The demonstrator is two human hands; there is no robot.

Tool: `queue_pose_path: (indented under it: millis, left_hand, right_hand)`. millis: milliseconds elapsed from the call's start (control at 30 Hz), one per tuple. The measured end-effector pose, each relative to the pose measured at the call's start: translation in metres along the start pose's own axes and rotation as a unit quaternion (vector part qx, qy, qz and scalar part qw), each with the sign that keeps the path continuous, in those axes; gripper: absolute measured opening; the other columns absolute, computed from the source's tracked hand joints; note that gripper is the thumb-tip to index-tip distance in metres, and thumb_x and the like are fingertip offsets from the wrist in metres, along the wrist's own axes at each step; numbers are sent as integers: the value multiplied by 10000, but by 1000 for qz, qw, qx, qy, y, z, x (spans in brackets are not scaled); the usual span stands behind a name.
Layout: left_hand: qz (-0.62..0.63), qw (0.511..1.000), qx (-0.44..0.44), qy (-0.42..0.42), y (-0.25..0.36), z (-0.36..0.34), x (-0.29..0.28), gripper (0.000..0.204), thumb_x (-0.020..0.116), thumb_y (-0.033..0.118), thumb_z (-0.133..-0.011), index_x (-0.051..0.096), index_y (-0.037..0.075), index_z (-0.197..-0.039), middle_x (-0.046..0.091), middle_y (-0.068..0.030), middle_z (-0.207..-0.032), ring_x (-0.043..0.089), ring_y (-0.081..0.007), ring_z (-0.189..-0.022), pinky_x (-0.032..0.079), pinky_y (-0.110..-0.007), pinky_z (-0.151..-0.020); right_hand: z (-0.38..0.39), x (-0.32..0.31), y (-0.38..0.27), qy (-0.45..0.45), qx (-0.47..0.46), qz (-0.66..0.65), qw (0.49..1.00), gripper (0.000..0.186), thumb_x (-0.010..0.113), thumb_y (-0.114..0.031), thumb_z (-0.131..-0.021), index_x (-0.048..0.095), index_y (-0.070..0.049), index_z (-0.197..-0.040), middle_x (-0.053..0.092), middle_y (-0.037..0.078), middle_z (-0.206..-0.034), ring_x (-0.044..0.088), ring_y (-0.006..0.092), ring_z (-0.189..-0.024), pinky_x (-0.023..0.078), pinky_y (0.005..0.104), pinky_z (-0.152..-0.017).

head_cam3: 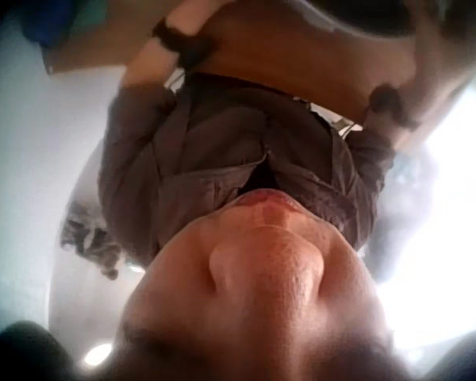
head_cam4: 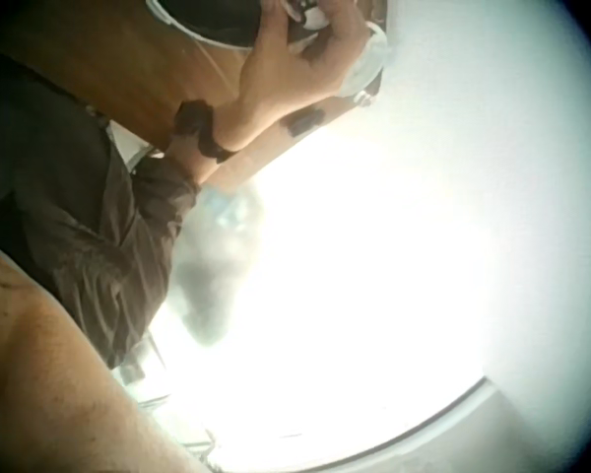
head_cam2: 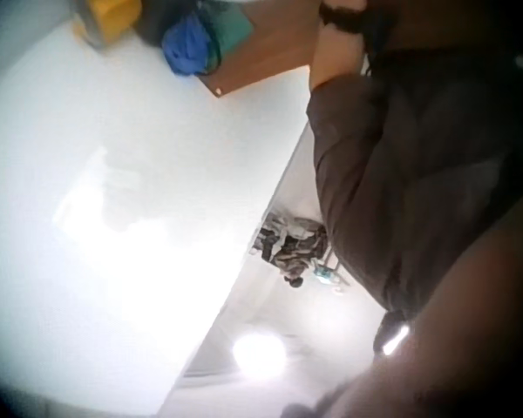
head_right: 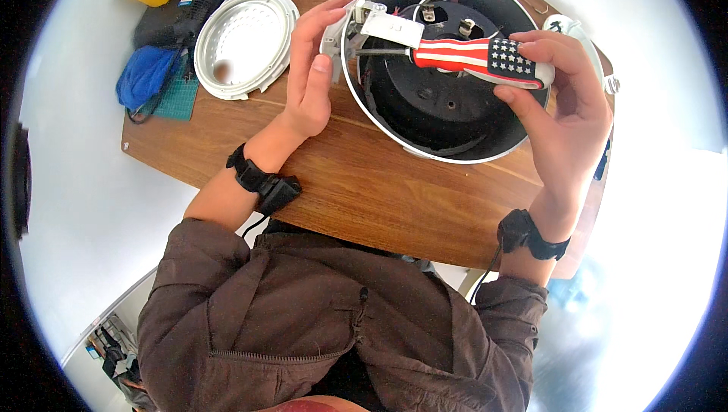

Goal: The person uses a screwdriver to tighten screws on the internal components of a disassembled rice cooker. They repeatedly adjust wires and secure a metal bracket inside the cooker's base.

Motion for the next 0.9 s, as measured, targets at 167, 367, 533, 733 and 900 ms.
queue_pose_path:
  millis: [167, 367, 533, 733, 900]
  left_hand:
    - [-74, 996, 51, 18, 9, 3, -9, 343, 497, 102, -1023, 493, 23, -1356, 413, -208, -1444, 528, -315, -1276, 470, -409, -1045]
    - [-222, 971, 91, 2, 25, -3, -6, 355, 603, -122, -884, 593, 2, -1216, 469, -216, -1359, 614, -360, -1161, 562, -403, -955]
    - [-292, 951, 98, -25, 33, -7, -5, 364, 735, -103, -816, 643, -14, -1156, 531, -197, -1305, 632, -344, -1139, 605, -384, -933]
    - [-395, 907, 126, -74, 42, -9, 2, 381, 811, -26, -753, 690, -3, -1113, 577, -171, -1258, 661, -334, -1050, 595, -375, -822]
    - [-452, 880, 123, -73, 45, -11, 9, 375, 817, -16, -690, 713, -4, -1050, 586, -167, -1245, 653, -330, -1021, 564, -395, -796]
  right_hand:
    - [1, -2, 4, -4, 7, -7, 1000, 437, 827, 95, -743, 673, -14, -1137, 690, 136, -1199, 638, 229, -1182, 524, 349, -1029]
    - [2, -7, 1, 1, 1, 2, 1000, 444, 838, 76, -743, 679, -22, -1146, 689, 121, -1180, 638, 225, -1177, 516, 364, -1040]
    - [2, -17, -5, 9, -10, 10, 1000, 437, 836, 69, -750, 684, -25, -1150, 690, 108, -1183, 640, 211, -1153, 507, 356, -1023]
    - [5, -22, -3, 11, 0, 3, 1000, 434, 826, 63, -768, 687, -32, -1168, 698, 81, -1171, 642, 178, -1120, 498, 335, -1012]
    - [3, -20, -10, 16, -15, 21, 1000, 409, 836, 56, -751, 700, -25, -1129, 702, 53, -1114, 659, 158, -1053, 517, 315, -974]
Point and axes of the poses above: each hand's wrist, its own z-axis away from the middle knuckle, its own x-axis out of the palm, y = z × x, the point moved 10 cm from there along -z, towards the middle knuckle
